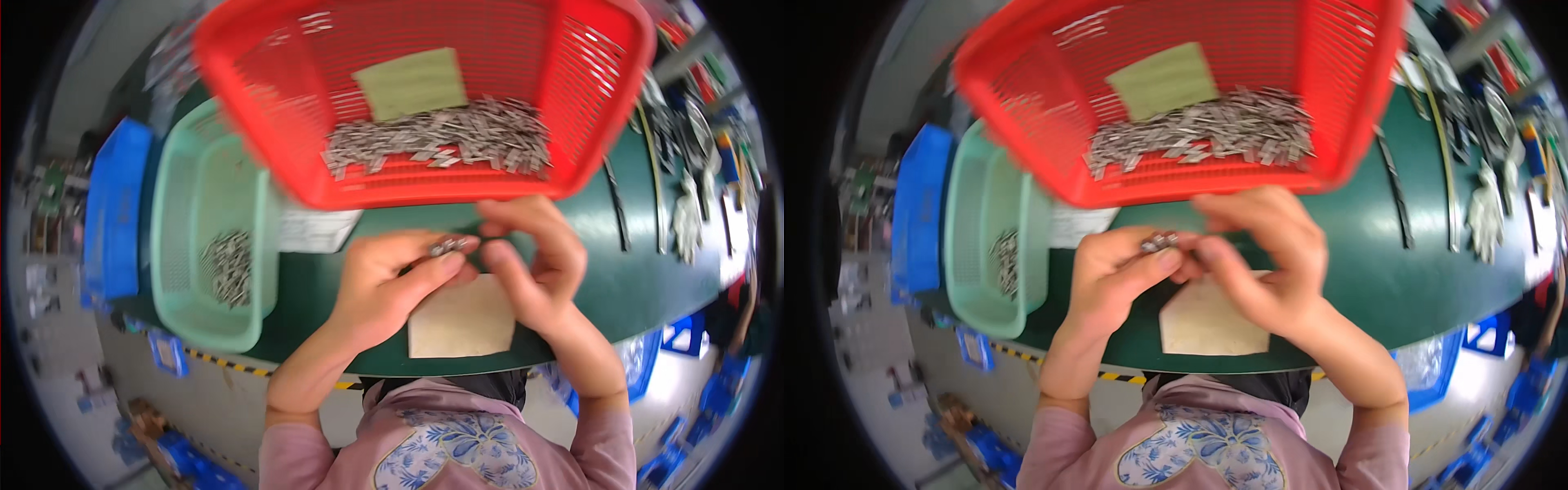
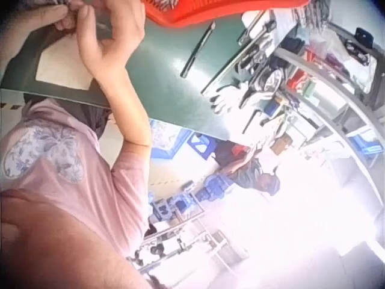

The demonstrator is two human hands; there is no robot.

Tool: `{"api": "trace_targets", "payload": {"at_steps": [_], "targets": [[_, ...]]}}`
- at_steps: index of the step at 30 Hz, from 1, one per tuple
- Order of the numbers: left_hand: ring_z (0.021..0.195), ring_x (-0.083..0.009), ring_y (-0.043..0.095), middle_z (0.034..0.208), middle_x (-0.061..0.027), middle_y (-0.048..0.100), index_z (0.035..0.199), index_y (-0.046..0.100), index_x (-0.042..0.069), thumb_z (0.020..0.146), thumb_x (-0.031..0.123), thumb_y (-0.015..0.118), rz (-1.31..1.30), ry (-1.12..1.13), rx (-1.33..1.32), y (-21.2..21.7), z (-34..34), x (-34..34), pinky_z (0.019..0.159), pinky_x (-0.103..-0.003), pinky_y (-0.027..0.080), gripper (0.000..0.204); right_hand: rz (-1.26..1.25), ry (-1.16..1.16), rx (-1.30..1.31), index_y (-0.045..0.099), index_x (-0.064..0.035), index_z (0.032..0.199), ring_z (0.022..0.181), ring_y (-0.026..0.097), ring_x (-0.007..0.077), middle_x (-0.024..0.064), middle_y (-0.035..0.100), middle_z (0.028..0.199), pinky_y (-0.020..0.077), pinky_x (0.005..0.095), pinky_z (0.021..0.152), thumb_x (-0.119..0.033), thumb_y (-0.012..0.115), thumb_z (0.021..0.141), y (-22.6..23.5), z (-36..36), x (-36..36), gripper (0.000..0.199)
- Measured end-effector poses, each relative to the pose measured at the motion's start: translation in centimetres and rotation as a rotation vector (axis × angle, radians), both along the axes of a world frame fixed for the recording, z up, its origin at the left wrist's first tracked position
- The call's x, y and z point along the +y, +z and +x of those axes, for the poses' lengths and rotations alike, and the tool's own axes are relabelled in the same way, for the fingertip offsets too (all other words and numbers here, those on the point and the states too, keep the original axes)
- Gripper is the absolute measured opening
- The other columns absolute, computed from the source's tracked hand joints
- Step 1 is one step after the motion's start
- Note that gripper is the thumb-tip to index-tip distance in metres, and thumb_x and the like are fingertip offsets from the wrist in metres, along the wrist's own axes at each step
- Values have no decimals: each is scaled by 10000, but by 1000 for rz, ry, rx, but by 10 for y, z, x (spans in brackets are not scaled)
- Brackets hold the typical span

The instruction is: Sorting small metal components from a bin on a workbench.

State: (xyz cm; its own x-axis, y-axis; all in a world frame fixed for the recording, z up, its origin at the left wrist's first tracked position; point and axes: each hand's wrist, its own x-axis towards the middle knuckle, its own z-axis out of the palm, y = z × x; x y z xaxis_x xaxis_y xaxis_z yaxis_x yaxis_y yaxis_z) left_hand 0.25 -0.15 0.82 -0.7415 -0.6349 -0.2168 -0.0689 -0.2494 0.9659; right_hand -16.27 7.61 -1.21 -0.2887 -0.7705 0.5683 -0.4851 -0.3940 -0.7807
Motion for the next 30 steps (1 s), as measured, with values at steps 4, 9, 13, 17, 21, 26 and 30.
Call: {"api": "trace_targets", "payload": {"at_steps": [4, 9, 13, 17, 21, 26, 30], "targets": [[794, -133, 630, 887, -103, 686, 946, 682, -41, 837, 41, 631, -575, 258, -94, 26, 23, -11, 726, -234, 485, 145, 51, -101, -80, 637, 45, 1010, 744, 586, 178, 107, 618, 811, 455, 271, 691, 31, 605, 769, -1, -6, 10, 243], [718, -208, 600, 823, -136, 649, 923, 667, -23, 819, 43, 615, -943, 652, -712, 32, 121, -38, 682, -290, 461, 134, 71, -23, 24, 630, 32, 1020, 734, 578, 204, 112, 606, 808, 457, 294, 672, 48, 616, 714, 3, 0, 7, 307], [758, -282, 585, 835, -126, 621, 978, 644, -20, 783, 17, 634, -863, 373, -1105, 27, 178, -45, 713, -333, 462, 199, 55, -5, 36, 628, 8, 1013, 714, 567, 241, 109, 595, 787, 447, 324, 652, 41, 625, 688, -1, 5, 2, 327], [879, -282, 580, 937, -130, 608, 1017, 634, -5, 773, 8, 638, -1090, 421, -1113, 40, 146, -33, 765, -352, 453, 244, 128, 13, 101, 632, -15, 984, 732, 576, 267, 102, 606, 792, 452, 356, 658, 9, 636, 677, -7, 5, 1, 308], [903, -246, 559, 960, -94, 590, 1008, 647, 8, 772, 3, 635, -1330, 292, -736, 44, 65, -20, 831, -318, 428, 237, 239, 50, 265, 636, -53, 906, 706, 562, 251, 57, 590, 755, 426, 371, 636, -68, 645, 697, -12, 11, 5, 210], [836, -289, 560, 861, -102, 597, 904, 673, 30, 742, 107, 695, -1399, 98, -567, -1, -18, -49, 740, -389, 460, 181, 247, 18, 344, 647, -70, 842, 693, 549, 227, 43, 563, 728, 415, 359, 621, -109, 649, 697, -18, 14, 3, 150], [832, -285, 567, 834, -92, 601, 851, 676, 29, 725, 118, 710, -1460, 119, -622, -15, -42, -66, 740, -385, 467, 159, 217, -2, 345, 644, -78, 804, 683, 540, 225, 42, 548, 709, 410, 357, 615, -110, 652, 684, -15, 17, 2, 125]]}}
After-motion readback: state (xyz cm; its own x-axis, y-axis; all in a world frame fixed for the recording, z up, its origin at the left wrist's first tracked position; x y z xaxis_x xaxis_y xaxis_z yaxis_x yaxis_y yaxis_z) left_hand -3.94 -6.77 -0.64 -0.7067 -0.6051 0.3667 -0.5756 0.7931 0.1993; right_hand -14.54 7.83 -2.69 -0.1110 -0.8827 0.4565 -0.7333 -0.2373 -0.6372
